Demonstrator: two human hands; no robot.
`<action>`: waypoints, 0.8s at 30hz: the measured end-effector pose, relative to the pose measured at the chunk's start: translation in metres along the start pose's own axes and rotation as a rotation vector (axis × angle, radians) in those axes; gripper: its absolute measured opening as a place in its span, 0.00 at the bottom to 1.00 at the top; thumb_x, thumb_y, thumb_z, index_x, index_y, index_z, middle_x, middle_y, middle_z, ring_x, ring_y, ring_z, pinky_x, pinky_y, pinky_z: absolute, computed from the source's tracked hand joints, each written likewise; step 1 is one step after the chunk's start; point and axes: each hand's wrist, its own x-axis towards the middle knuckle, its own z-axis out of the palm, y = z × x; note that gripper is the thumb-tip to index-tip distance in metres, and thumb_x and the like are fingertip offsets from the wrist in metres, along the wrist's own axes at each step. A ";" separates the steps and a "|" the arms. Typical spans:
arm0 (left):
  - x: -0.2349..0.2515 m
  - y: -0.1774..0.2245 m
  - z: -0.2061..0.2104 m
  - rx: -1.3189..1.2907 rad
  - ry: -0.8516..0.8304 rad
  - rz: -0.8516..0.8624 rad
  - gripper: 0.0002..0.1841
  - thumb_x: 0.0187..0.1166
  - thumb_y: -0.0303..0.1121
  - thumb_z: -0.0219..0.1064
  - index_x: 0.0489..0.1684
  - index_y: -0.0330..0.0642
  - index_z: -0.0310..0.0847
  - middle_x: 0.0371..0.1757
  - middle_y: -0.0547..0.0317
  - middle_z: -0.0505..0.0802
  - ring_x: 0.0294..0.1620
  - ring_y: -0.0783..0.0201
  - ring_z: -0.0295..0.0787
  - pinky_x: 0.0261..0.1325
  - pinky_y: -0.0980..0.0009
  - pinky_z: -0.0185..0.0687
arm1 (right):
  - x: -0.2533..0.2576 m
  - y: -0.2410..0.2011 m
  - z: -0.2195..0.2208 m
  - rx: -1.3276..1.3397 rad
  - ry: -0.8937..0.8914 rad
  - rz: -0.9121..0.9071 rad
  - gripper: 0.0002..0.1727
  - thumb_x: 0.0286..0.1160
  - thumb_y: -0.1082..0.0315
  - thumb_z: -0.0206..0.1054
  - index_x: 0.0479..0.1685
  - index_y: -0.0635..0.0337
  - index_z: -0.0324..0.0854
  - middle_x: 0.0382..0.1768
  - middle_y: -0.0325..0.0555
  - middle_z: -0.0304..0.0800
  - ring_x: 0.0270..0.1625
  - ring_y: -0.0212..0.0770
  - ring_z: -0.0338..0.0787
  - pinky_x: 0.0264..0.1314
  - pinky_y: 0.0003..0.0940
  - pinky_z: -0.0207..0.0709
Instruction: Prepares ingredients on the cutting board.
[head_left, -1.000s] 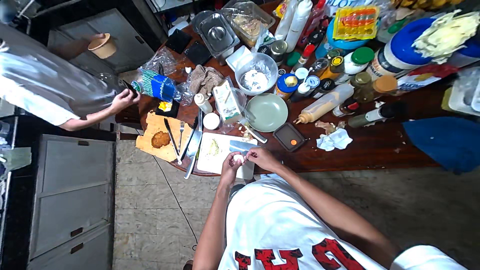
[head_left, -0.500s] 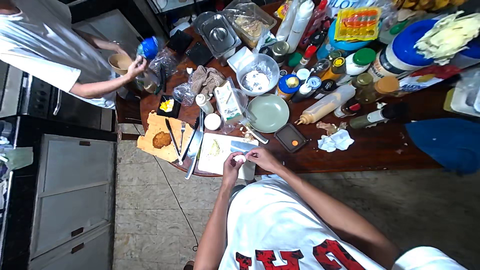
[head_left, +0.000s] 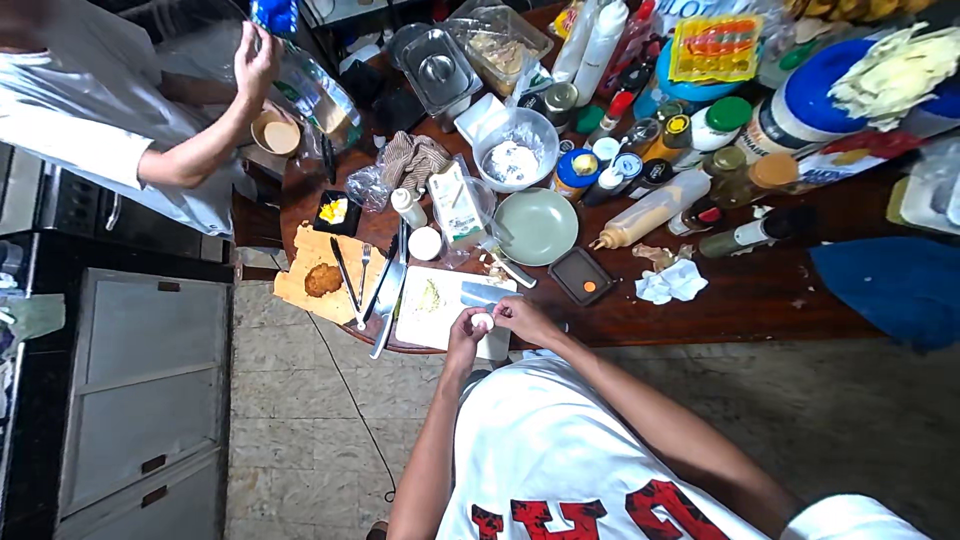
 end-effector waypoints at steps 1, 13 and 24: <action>0.000 -0.001 0.000 -0.040 -0.004 -0.016 0.16 0.82 0.20 0.60 0.66 0.27 0.75 0.53 0.43 0.91 0.52 0.54 0.91 0.63 0.55 0.87 | 0.000 -0.001 -0.001 0.003 -0.013 -0.002 0.15 0.78 0.56 0.70 0.45 0.61 0.89 0.42 0.49 0.91 0.46 0.41 0.89 0.59 0.43 0.82; -0.001 -0.006 -0.003 -0.329 0.010 -0.193 0.20 0.85 0.23 0.56 0.75 0.33 0.68 0.55 0.49 0.89 0.50 0.62 0.89 0.60 0.64 0.86 | 0.004 0.000 0.002 0.042 -0.022 0.015 0.16 0.77 0.56 0.70 0.46 0.61 0.89 0.40 0.49 0.91 0.44 0.41 0.89 0.56 0.44 0.83; 0.002 -0.011 -0.002 -0.187 0.093 -0.045 0.18 0.82 0.21 0.61 0.69 0.29 0.72 0.59 0.43 0.88 0.56 0.56 0.88 0.66 0.57 0.84 | -0.003 0.009 0.009 0.386 -0.047 0.106 0.17 0.83 0.59 0.68 0.58 0.63 0.89 0.43 0.46 0.95 0.37 0.34 0.93 0.47 0.32 0.90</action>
